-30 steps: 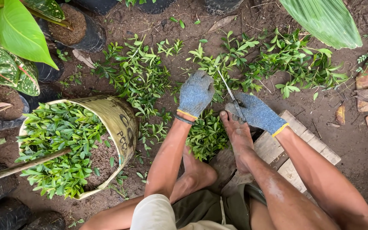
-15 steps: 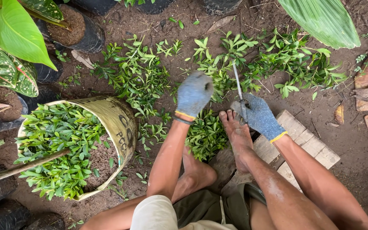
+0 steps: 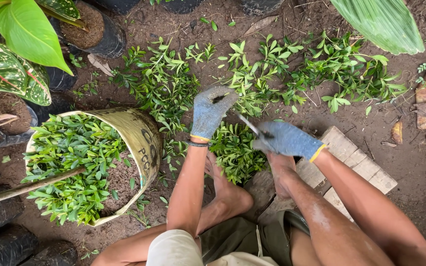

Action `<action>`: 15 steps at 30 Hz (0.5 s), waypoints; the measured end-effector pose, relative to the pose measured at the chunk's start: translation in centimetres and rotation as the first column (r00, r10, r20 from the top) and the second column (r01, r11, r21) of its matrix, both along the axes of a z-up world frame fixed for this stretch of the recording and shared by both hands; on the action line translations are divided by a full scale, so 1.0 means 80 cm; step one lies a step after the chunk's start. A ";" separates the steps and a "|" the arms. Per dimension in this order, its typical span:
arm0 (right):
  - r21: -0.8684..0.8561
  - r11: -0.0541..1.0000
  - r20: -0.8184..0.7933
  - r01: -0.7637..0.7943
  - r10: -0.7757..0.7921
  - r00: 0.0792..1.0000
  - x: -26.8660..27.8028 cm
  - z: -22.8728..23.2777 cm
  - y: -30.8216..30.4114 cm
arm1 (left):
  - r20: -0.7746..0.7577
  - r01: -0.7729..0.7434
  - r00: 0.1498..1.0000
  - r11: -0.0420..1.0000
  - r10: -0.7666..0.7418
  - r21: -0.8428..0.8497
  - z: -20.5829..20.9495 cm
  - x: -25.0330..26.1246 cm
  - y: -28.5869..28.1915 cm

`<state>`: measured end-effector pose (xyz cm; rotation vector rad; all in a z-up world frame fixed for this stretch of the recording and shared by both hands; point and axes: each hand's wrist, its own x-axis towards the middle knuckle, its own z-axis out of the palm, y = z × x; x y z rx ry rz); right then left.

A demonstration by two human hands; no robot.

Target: Trimming small plant stems with scissors and planting the cuttings into a container filled with soil.

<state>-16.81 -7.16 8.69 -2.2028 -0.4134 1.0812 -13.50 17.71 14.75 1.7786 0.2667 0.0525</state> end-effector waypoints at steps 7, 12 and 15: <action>0.302 0.465 -0.604 0.832 -0.582 0.544 0.042 0.082 0.020 | -0.002 -0.139 0.990 0.982 0.140 -0.126 0.001 -0.027 0.006; 0.334 0.377 -0.415 0.864 -0.764 0.494 0.038 0.076 0.029 | -0.004 -0.096 0.995 0.966 0.098 -0.242 0.012 -0.040 -0.025; 0.367 0.378 -0.445 0.850 -0.731 0.517 0.046 0.083 0.029 | 0.019 -0.057 0.998 0.964 0.064 -0.259 -0.013 -0.045 -0.045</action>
